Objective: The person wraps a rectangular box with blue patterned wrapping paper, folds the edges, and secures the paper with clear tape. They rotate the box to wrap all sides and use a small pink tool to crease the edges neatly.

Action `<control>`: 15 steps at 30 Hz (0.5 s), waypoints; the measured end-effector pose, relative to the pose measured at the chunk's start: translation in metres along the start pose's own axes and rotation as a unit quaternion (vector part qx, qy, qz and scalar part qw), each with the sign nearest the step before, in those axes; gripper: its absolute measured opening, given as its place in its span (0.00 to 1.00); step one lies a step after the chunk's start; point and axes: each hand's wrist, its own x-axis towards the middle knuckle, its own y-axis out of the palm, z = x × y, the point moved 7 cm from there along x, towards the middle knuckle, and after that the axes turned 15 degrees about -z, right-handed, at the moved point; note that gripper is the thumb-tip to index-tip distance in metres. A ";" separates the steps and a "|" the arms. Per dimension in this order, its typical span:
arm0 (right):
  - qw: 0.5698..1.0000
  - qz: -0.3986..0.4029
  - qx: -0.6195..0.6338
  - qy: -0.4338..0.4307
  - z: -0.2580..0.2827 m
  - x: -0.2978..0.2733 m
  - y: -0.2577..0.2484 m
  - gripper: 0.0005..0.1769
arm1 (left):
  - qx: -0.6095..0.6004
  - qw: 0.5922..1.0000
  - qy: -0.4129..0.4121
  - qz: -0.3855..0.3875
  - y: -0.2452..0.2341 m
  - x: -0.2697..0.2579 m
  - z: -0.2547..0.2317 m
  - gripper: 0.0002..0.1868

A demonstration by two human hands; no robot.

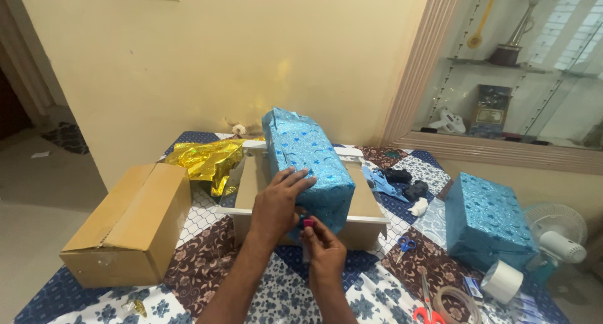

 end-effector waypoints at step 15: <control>0.992 -0.111 0.064 -0.017 0.000 0.009 0.009 0.10 | -0.011 1.000 -0.019 -0.002 -0.002 -0.002 -0.002 0.38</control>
